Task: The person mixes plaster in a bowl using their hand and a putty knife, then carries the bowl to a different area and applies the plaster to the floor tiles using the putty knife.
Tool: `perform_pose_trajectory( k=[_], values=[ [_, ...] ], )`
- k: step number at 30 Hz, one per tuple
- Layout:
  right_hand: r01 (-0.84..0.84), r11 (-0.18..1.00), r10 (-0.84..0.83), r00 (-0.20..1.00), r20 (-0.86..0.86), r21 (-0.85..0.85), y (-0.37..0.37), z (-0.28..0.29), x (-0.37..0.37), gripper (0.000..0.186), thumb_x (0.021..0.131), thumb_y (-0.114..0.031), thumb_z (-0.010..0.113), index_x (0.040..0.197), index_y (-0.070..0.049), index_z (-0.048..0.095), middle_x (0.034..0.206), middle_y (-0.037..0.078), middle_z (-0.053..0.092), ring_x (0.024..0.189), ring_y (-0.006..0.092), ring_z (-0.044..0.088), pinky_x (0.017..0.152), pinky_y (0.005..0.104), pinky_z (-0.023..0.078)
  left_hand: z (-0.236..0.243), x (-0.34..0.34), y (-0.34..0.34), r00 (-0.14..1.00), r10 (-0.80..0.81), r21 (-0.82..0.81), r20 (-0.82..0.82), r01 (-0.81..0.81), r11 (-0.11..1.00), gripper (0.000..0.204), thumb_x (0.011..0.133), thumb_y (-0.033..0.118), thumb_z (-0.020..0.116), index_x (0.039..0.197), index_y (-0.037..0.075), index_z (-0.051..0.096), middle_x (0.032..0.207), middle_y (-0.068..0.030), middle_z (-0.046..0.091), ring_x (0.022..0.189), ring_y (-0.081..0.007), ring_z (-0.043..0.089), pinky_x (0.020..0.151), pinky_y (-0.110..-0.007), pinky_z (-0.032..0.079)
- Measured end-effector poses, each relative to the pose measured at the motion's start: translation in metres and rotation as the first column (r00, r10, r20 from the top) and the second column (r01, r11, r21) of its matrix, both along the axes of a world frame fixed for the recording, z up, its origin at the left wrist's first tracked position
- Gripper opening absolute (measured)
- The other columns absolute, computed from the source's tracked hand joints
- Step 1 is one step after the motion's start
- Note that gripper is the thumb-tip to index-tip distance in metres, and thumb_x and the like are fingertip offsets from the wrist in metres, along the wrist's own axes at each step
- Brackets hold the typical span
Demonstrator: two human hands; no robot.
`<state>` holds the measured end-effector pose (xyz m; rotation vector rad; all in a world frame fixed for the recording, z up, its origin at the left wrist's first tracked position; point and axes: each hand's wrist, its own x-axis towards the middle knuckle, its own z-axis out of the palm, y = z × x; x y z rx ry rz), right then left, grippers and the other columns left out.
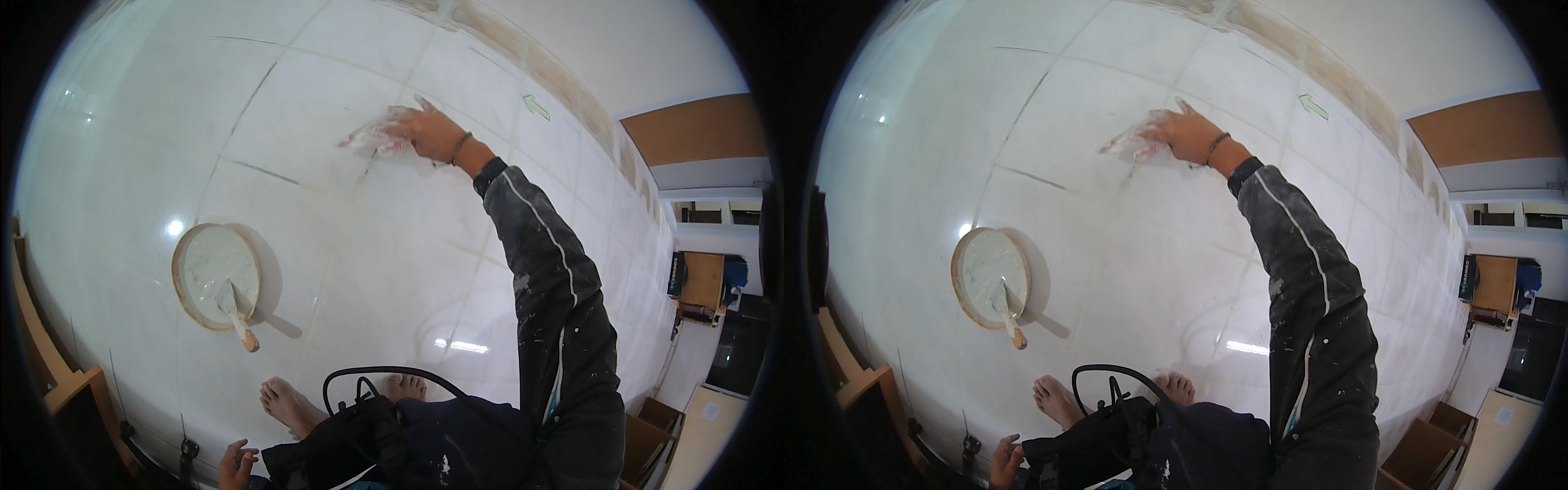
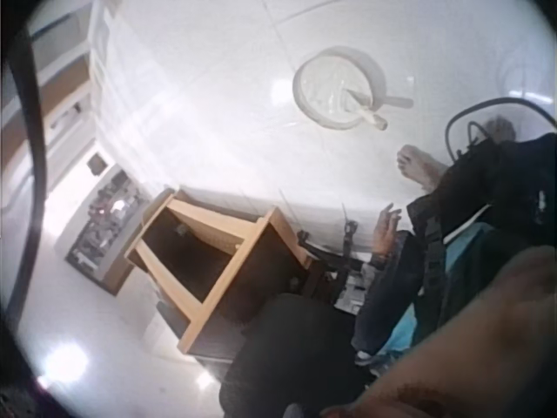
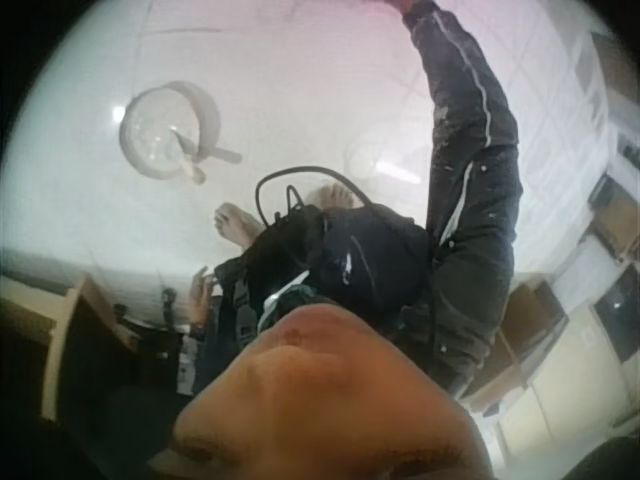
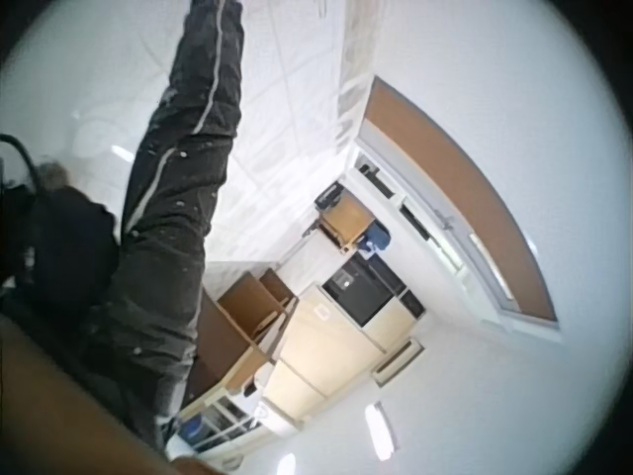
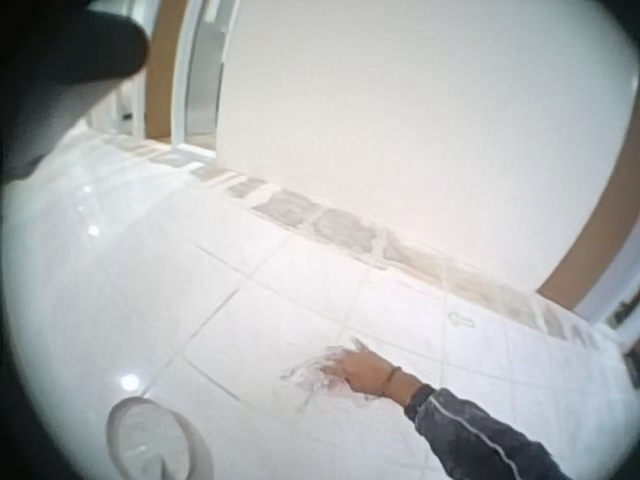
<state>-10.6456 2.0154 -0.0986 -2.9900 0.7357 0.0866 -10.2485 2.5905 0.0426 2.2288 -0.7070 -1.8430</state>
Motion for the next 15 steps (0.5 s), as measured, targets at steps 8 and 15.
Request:
perform_pose_trajectory(
  k=[8,15],
  values=[
    [-0.142,0.99,0.141,0.985,-0.096,-0.001,0.012,-0.052,-0.035,0.053,0.081,-0.002,0.05,0.131,-0.018,0.046,0.146,0.003,0.032,0.134,0.0271,0.03,0.113,0.0486,0.019,-0.008,0.009,0.008,0.998,-0.057,0.014,0.003,0.056,0.998,0.04,0.096,0.023,0.047,0.13,0.002,0.043,0.109,-0.0099,0.06,0.093,-0.0179,0.058,0.079,-0.03,0.047],
    [-0.132,0.965,0.149,0.987,-0.059,0.225,0.012,-0.044,-0.052,0.061,0.073,0.01,0.049,0.128,-0.015,0.05,0.141,0.005,0.04,0.131,0.0282,0.034,0.111,0.0447,0.023,-0.027,0.026,0.009,0.999,-0.002,-0.02,-0.05,0.001,1.0,0.037,0.092,0.007,0.044,0.128,0.002,0.045,0.109,-0.0113,0.059,0.094,-0.0174,0.057,0.082,-0.029,0.047]
  ],
)
